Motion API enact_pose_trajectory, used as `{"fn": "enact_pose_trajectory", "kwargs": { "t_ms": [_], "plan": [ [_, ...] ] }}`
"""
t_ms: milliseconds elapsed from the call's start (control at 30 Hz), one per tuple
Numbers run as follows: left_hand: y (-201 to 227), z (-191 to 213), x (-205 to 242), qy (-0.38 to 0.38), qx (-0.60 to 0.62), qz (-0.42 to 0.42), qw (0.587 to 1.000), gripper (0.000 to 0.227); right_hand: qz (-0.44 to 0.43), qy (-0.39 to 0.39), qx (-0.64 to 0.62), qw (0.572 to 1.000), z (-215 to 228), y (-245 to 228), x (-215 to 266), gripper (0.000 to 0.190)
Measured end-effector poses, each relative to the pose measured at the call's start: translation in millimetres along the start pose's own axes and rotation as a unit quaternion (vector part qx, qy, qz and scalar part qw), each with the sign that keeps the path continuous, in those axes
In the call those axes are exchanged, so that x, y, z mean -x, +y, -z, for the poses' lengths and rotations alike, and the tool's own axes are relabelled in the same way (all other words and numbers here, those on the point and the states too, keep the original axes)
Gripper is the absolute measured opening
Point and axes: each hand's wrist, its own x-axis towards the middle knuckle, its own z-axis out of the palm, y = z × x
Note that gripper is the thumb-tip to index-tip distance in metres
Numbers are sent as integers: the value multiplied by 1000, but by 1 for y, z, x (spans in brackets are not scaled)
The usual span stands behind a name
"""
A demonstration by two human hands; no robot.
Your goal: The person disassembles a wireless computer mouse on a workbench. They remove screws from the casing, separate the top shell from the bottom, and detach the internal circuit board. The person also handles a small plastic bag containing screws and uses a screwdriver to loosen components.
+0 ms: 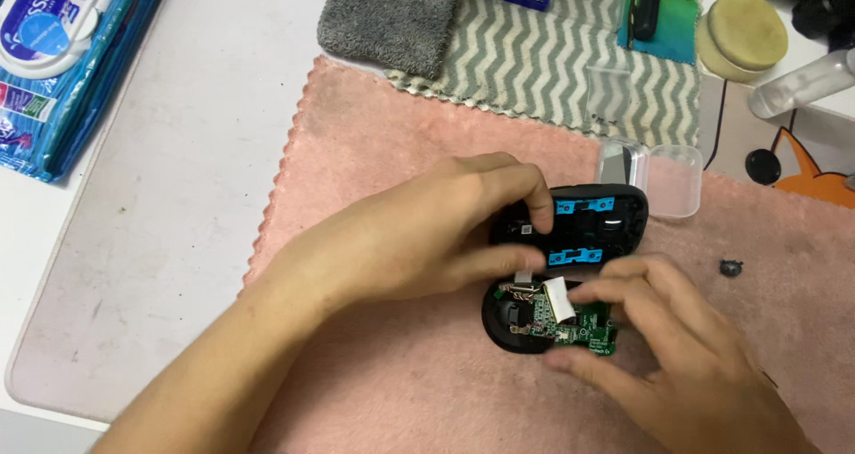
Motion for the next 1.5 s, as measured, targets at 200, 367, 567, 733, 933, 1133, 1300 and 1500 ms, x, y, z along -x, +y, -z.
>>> {"fn": "enact_pose_trajectory", "kwargs": {
  "t_ms": [200, 367, 567, 733, 933, 1133, 1300, 1500],
  "plan": [
    [-1, -9, -7, 84, -32, -31, 995, 17, 134, 40, -42, 989, -3, 5, 6, 52],
    [0, -8, -8, 110, -74, -44, 990, 17, 214, 68, -69, 972, -5, 9, 0, 39],
    [16, 10, -2, 94, -109, -59, 988, 8, 221, 99, -98, 965, 10, -8, -4, 15],
    [34, 29, 6, -17, -87, 14, 996, 6, 282, 102, -110, 948, 16, -13, -15, 7],
    [43, 26, 2, -194, -175, 290, 921, 20, 277, 36, -123, 952, 11, -10, -21, 10],
    [39, 23, 5, -187, -170, 258, 932, 8, 339, 71, -76, 935, 13, -4, -24, 18],
    [30, 13, 4, -136, -148, 192, 961, 7, 227, 72, -133, 962, 10, -3, -12, 34],
    [19, -5, 6, -100, -184, 64, 976, 11, 65, -32, -535, 842, -6, -10, -15, 16]
  ]
}}
